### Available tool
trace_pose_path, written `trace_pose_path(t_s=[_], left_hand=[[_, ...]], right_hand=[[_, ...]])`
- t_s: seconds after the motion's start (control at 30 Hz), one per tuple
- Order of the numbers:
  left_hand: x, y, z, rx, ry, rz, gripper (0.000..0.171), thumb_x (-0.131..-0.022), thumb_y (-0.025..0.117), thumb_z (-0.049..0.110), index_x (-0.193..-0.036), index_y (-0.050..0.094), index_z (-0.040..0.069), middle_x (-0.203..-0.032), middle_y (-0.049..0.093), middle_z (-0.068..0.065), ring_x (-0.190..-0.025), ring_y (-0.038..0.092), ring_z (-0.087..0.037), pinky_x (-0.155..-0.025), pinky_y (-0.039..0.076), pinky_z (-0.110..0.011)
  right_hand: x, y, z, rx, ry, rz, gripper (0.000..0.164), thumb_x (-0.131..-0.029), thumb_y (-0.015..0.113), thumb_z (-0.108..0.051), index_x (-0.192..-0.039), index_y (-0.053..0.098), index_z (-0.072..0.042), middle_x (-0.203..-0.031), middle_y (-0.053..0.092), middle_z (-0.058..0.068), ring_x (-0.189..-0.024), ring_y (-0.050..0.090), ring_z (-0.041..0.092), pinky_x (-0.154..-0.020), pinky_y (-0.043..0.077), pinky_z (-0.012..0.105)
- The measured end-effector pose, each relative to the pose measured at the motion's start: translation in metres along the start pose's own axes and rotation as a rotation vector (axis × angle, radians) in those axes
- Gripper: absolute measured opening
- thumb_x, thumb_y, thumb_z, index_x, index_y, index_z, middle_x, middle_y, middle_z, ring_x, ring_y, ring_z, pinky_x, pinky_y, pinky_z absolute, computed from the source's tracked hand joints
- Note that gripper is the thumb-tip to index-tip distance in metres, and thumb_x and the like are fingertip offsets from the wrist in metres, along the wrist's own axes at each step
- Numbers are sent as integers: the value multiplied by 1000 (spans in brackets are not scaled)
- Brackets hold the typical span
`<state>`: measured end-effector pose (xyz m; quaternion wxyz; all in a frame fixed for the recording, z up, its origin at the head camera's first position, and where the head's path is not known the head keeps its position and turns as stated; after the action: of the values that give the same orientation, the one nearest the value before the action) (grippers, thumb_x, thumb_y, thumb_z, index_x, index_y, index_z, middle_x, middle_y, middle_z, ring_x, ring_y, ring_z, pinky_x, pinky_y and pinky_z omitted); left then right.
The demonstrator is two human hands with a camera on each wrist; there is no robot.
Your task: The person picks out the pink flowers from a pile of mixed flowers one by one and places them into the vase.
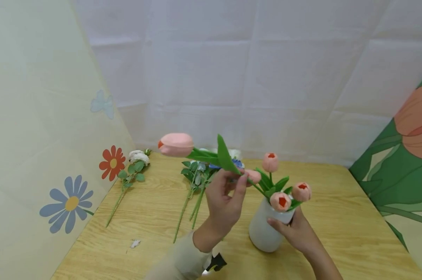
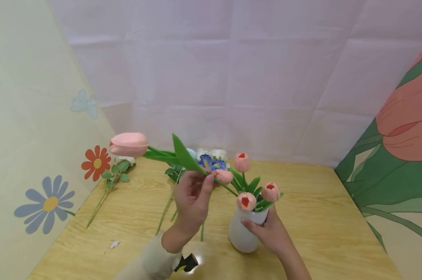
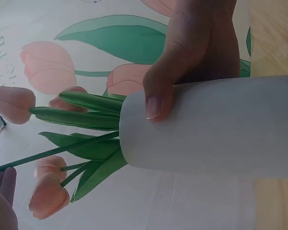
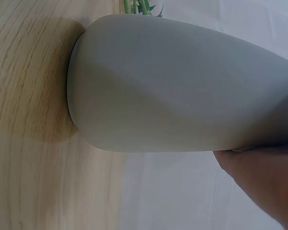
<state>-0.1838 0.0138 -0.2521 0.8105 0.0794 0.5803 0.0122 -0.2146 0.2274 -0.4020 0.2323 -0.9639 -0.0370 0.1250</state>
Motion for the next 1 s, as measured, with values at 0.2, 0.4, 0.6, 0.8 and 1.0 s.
trace_pose_path(t_s=[0.2, 0.4, 0.6, 0.8, 1.0], left_hand=[[7, 16, 2, -79, 82, -91, 15, -102, 56, 2, -106, 57, -12, -98, 65, -25, -79, 72, -28, -69, 60, -22], [14, 30, -4, -147, 57, -188, 14, -102, 57, 5, -107, 61, -8, -98, 66, -19, -86, 72, -23, -74, 57, -17], [21, 44, -8, -203, 52, -297, 14, -95, 65, -3, -109, 62, -6, -99, 68, -16, -91, 73, -19, -79, 54, -12], [25, 57, -13, -275, 18, -398, 21, -91, 70, -3, -111, 64, -1, -101, 72, -11, -90, 74, -14, -82, 51, -9], [33, 62, -30, -309, -192, -510, 17, -97, 67, 5, -114, 66, 3, -102, 74, -9, -92, 73, -12, -78, 51, -7]], right_hand=[[0, -1, 0, -2, -8, 9, 81, -90, 77, -10, -153, 28, -3, -144, 50, 22, -117, 46, -13, -93, 41, 11], [0, 1, -2, -34, -25, 4, 75, -90, 76, -6, -151, 32, 0, -143, 51, 23, -116, 48, -12, -92, 44, 13], [-1, 2, -3, -50, -36, -15, 73, -91, 74, -6, -150, 31, -1, -142, 51, 22, -116, 52, -8, -89, 49, 18], [0, 3, -4, -49, -59, -13, 71, -92, 73, -5, -150, 31, -2, -137, 53, 17, -113, 56, -3, -87, 51, 21], [1, 2, -6, -52, -116, 3, 72, -91, 72, -1, -151, 33, -4, -132, 56, -6, -114, 57, -1, -89, 49, 18]])
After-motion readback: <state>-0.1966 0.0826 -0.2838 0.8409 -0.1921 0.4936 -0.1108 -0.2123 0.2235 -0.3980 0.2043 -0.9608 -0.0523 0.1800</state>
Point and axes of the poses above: each hand's wrist, its own x-axis away from the middle knuckle, its own y-axis out of the palm, z = x × y, the point moved 10 cm from there along -x, towards the middle knuckle
